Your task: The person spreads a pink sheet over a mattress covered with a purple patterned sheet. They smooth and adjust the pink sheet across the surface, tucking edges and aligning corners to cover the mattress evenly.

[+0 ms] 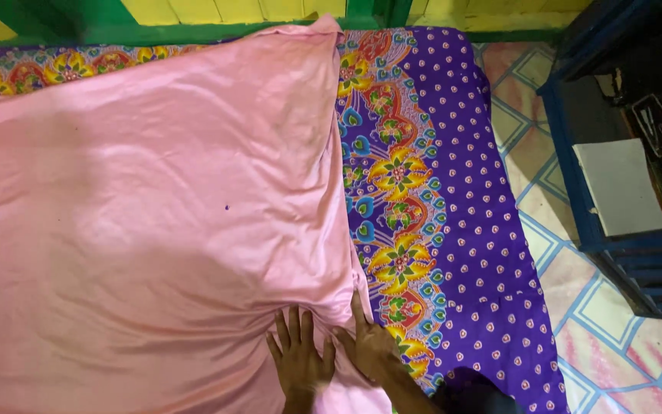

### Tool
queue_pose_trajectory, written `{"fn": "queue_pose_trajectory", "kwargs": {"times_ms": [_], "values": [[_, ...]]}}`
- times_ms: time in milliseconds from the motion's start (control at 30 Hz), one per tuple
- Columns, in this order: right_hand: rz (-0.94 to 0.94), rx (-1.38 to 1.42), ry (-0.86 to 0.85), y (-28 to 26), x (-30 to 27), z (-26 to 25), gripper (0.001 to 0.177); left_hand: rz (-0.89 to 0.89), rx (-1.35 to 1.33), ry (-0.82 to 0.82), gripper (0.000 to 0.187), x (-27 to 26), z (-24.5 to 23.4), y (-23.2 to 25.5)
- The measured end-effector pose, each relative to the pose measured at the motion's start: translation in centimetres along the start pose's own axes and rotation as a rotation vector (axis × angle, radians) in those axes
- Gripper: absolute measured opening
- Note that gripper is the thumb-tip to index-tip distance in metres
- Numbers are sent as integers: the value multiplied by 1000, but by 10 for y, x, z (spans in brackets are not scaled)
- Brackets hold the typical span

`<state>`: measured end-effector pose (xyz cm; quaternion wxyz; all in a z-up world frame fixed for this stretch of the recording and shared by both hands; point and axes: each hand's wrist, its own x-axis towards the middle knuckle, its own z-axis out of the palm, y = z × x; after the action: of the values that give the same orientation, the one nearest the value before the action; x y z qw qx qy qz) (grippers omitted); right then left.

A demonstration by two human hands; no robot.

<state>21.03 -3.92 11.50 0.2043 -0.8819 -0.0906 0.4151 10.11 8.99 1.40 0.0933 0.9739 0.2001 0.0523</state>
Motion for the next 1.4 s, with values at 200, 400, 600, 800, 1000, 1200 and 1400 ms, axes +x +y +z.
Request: {"fn": "queue_pose_trajectory", "kwargs": {"times_ms": [200, 400, 600, 800, 1000, 1200, 1400], "values": [[-114, -20, 143, 14, 7, 10, 94, -20, -7, 21, 76, 8, -9, 6], [-174, 282, 79, 6, 40, -53, 24, -105, -268, 74, 44, 137, -65, 43], [64, 563, 390, -23, 73, -102, 41, -25, -139, 151, 66, 250, 23, 58], [-148, 768, 393, -37, 107, -69, 49, -91, -565, 115, 8, 276, -7, 30], [-368, 902, 347, -71, 124, -66, 21, -375, -916, 206, 11, 268, -87, -17], [-112, 1416, -57, -83, 164, -84, 52, -598, -700, -22, 39, 285, -123, -23], [-23, 890, -161, -119, 218, -77, 46, -438, -1039, -259, 7, 305, -142, -21]]}}
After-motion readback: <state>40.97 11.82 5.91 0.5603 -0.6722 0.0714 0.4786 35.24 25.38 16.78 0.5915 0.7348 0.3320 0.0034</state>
